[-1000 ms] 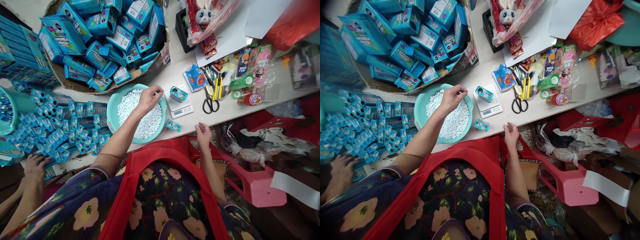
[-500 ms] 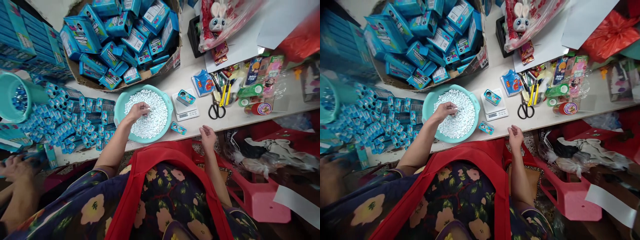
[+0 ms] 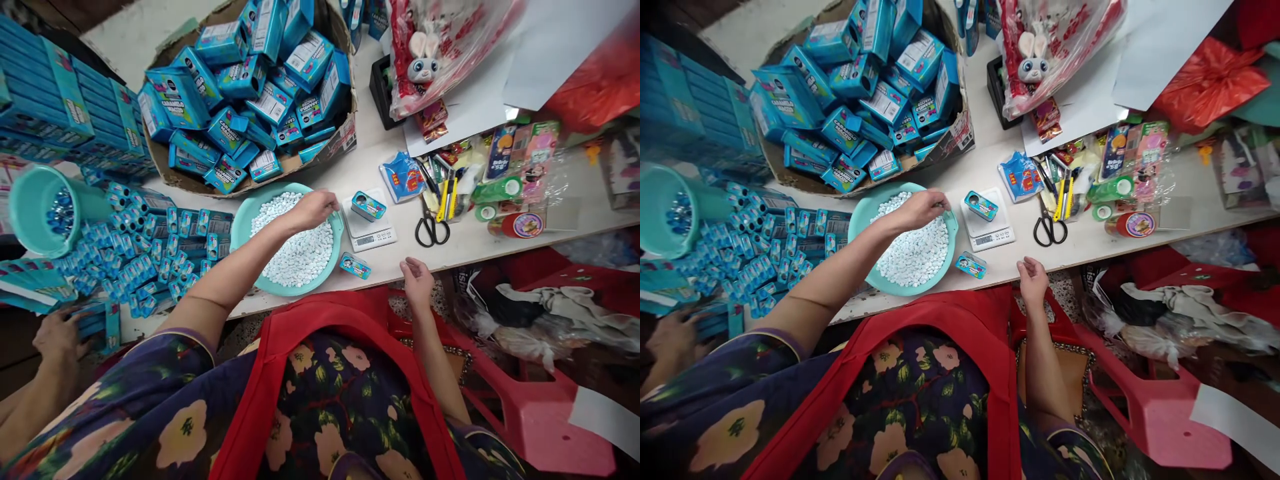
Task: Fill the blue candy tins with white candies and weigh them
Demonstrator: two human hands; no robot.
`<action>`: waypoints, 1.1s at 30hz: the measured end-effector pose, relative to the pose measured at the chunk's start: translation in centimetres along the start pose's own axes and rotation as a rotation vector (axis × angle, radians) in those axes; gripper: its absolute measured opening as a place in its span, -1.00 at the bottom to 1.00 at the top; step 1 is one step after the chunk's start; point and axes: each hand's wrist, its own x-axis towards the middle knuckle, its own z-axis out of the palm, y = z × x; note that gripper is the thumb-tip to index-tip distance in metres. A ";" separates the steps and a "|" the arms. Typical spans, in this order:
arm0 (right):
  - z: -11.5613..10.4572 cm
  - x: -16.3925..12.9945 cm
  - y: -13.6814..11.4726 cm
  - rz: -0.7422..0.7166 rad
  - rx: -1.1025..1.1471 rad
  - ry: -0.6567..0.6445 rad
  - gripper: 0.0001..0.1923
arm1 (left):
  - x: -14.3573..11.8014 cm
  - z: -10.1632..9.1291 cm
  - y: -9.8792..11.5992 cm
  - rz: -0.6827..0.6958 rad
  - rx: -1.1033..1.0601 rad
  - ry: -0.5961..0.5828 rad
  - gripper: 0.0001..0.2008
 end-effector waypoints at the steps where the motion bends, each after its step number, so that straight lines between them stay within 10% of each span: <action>1: 0.0 0.0 0.1 0.004 0.004 0.006 -0.48 | 1.0 -0.2 1.1 0.054 0.097 0.000 -0.72; 9: -0.6 -0.6 1.5 0.052 0.048 0.068 -0.47 | 5.2 1.5 4.8 0.194 0.478 -0.035 -0.65; 19: -0.9 -0.3 1.0 0.017 0.056 0.105 -0.51 | 3.5 -0.5 2.6 0.135 0.094 0.285 -0.71; 33: -0.7 -1.2 -0.9 -0.038 -0.035 -0.001 -0.51 | 2.6 2.5 2.1 0.037 0.092 0.223 -0.52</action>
